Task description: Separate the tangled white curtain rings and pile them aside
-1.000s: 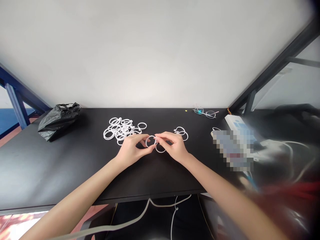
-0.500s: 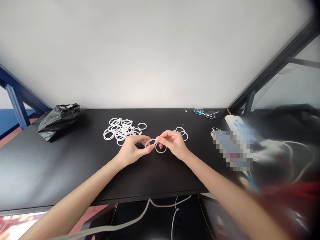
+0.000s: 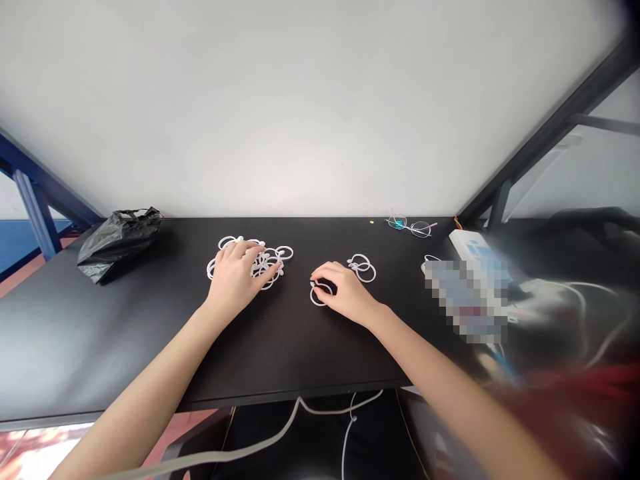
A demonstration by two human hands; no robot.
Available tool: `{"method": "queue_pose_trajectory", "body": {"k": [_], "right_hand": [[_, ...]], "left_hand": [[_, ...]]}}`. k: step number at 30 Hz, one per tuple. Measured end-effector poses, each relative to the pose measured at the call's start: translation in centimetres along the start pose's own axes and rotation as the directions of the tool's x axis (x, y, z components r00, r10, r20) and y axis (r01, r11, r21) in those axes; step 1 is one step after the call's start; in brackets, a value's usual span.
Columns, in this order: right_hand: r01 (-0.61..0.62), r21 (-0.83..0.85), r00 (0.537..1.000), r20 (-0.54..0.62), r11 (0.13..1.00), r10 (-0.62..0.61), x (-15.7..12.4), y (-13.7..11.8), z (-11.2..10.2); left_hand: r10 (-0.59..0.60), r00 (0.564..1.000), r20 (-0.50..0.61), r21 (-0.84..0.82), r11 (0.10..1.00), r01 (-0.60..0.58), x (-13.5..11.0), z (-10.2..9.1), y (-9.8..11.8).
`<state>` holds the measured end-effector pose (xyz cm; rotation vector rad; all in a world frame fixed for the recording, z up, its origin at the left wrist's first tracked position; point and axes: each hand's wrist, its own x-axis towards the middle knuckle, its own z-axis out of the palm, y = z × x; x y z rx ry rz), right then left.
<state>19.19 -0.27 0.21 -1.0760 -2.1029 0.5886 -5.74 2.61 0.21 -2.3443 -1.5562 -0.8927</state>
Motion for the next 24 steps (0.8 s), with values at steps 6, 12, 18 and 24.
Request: {"method": "queue_pose_trajectory", "body": {"k": [6,12,18,24], "right_hand": [[-0.033,-0.03,0.999,0.037,0.999,0.035,0.0,0.2,0.3],[-0.068,0.011,0.997,0.042,0.998,0.067,-0.1,0.5,0.6],[-0.078,0.109,0.996,-0.032,0.991,0.082,-0.1,0.6,0.8],[0.014,0.144,0.978,-0.207,0.989,0.016,-0.2,0.2,1.2]], "left_hand": [[-0.068,0.99,0.126,0.103,0.993,0.055,-0.3,0.3,-0.5],[-0.082,0.982,0.168,0.105,0.992,0.065,-0.3,0.1,-0.1],[-0.086,0.982,0.166,0.071,0.995,0.075,-0.4,0.2,-0.2],[0.052,0.998,-0.026,-0.241,0.969,-0.057,-0.1,-0.6,1.9]]}}
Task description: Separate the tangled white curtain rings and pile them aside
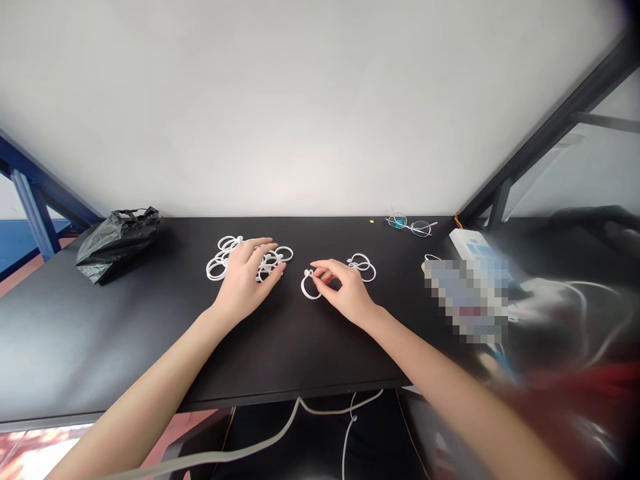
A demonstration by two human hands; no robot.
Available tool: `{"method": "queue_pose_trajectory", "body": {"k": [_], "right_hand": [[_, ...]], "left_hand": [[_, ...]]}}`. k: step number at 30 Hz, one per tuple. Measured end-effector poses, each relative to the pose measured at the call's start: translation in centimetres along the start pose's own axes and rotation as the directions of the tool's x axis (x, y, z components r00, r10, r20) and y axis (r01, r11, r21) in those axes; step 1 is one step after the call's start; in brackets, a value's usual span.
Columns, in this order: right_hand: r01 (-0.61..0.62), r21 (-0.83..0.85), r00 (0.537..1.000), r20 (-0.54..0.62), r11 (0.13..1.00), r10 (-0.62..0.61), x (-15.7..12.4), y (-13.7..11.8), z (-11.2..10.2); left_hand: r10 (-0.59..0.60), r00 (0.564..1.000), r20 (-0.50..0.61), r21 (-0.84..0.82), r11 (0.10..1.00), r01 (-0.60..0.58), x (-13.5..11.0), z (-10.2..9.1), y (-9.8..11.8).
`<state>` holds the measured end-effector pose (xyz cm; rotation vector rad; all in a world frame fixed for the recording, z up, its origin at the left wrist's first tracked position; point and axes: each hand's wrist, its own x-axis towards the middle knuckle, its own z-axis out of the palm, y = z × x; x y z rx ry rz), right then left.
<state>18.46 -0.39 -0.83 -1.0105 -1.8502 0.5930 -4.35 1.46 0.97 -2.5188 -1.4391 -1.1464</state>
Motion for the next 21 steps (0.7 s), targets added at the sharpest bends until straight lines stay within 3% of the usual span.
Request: {"method": "queue_pose_trajectory", "body": {"k": [2,4,9,14,17,21], "right_hand": [[0.027,0.004,1.0,-0.013,1.0,-0.027,-0.1,-0.1,0.2],[0.043,0.017,0.999,0.002,0.999,-0.044,-0.2,-0.2,0.3],[0.057,0.027,0.998,0.03,0.998,-0.058,-0.3,-0.5,0.4],[-0.01,0.109,0.999,0.049,0.994,0.004,-0.2,-0.9,0.4],[-0.119,0.204,0.991,0.079,0.972,0.105,-0.1,-1.3,0.1],[-0.184,0.321,0.976,0.168,0.929,0.136,0.1,-1.7,-0.2]], "left_hand": [[0.05,0.998,0.022,-0.164,0.985,-0.046,-0.1,0.0,1.4],[0.052,0.991,0.123,-0.328,0.945,-0.009,-0.3,0.1,2.7],[-0.037,0.93,0.365,-0.618,0.738,0.271,-0.8,1.1,3.8],[-0.202,0.892,0.405,-0.716,0.536,0.447,-0.5,1.5,2.9],[-0.197,0.878,0.436,-0.73,0.493,0.473,-0.1,1.1,2.6],[-0.154,0.861,0.484,-0.736,0.461,0.496,0.1,0.7,2.4]]}}
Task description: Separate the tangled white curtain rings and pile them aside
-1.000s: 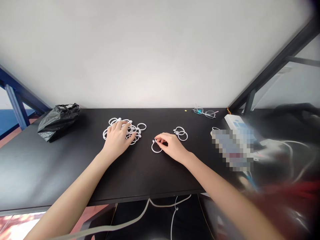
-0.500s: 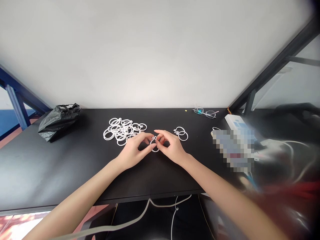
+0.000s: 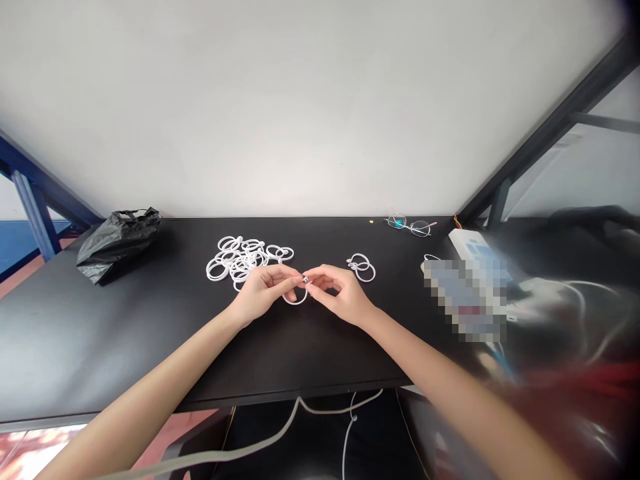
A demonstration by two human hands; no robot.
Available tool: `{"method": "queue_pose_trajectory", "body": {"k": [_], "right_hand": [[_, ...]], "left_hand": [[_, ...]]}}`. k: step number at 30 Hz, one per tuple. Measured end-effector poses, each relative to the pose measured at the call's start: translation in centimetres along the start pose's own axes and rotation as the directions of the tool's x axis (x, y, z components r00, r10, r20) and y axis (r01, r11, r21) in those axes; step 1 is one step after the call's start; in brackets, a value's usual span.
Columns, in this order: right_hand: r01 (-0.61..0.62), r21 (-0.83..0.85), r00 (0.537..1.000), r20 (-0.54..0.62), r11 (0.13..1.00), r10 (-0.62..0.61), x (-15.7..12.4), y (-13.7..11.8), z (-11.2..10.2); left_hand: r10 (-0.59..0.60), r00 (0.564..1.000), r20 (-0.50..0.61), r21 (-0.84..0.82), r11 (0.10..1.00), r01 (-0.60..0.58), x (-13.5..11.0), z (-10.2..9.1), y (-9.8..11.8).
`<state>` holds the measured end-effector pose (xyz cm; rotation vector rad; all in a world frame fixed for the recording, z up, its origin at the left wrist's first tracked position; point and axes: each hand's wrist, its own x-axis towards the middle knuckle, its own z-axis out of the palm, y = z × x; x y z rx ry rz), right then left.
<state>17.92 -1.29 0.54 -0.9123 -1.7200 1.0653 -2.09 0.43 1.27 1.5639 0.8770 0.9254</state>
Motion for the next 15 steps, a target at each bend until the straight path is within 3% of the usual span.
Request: {"method": "queue_pose_trajectory", "body": {"k": [5,11,15], "right_hand": [[-0.049,0.1,0.999,-0.007,0.994,0.05,-0.09,0.26,0.1],[-0.026,0.131,0.994,-0.102,0.991,0.04,-0.07,0.63,0.19],[-0.066,0.21,0.993,-0.084,0.976,0.085,0.1,0.32,0.05]], "left_hand": [[-0.01,0.999,-0.051,-0.008,1.0,0.009,0.01,0.09,-0.2],[0.067,0.998,0.003,0.038,0.997,-0.067,-0.16,0.45,-0.51],[0.043,0.998,-0.042,-0.001,0.999,-0.043,-0.19,0.35,-0.7]]}}
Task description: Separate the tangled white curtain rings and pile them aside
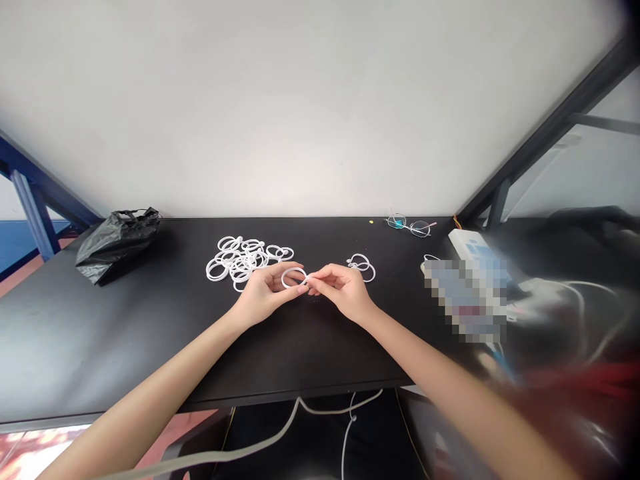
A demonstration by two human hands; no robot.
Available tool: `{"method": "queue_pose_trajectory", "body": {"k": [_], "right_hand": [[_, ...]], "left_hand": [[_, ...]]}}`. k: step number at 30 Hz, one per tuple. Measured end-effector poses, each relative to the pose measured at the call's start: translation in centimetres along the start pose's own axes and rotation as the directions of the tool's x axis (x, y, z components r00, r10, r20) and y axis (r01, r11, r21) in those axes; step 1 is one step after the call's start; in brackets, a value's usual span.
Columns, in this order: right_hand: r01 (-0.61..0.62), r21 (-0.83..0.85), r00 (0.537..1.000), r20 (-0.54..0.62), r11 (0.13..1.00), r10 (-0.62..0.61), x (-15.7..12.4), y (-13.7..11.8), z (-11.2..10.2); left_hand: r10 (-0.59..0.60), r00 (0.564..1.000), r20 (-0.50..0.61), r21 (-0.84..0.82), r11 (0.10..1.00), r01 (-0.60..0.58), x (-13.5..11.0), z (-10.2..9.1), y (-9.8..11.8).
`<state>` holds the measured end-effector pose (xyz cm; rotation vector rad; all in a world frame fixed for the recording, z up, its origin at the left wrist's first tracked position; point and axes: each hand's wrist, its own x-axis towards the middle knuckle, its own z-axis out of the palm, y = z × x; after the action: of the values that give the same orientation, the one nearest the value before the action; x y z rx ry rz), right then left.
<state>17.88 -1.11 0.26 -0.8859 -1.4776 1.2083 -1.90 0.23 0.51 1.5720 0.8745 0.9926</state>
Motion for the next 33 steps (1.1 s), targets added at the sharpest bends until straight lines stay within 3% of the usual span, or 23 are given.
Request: {"method": "queue_pose_trajectory", "body": {"k": [19,23,25,27,30,33], "right_hand": [[0.036,0.035,0.998,0.053,0.999,-0.038,-0.2,0.1,0.0],[0.084,-0.068,0.996,0.044,0.994,-0.082,0.0,-0.1,-0.2],[0.122,-0.2,0.992,-0.013,0.972,-0.127,0.3,-0.2,-0.6],[0.146,-0.398,0.973,-0.11,0.906,-0.205,0.6,-0.2,-1.3],[0.059,-0.697,0.945,-0.192,0.715,-0.265,1.1,-0.2,-2.5],[-0.062,-0.846,0.968,-0.181,0.53,-0.175,1.2,-0.3,-3.5]], "left_hand": [[0.062,0.996,0.068,0.038,0.997,-0.065,-0.2,-0.6,-0.1],[0.114,0.993,0.005,0.209,0.971,-0.113,-0.3,-0.5,0.6],[0.192,0.981,-0.039,0.405,0.9,-0.16,-0.3,-0.8,0.8],[0.326,0.944,-0.048,0.606,0.761,-0.232,-0.1,-1.4,0.7],[0.449,0.893,-0.017,0.82,0.517,-0.244,0.3,-2.4,0.0],[0.441,0.897,-0.032,0.918,0.368,-0.148,0.5,-3.4,-1.0]]}}
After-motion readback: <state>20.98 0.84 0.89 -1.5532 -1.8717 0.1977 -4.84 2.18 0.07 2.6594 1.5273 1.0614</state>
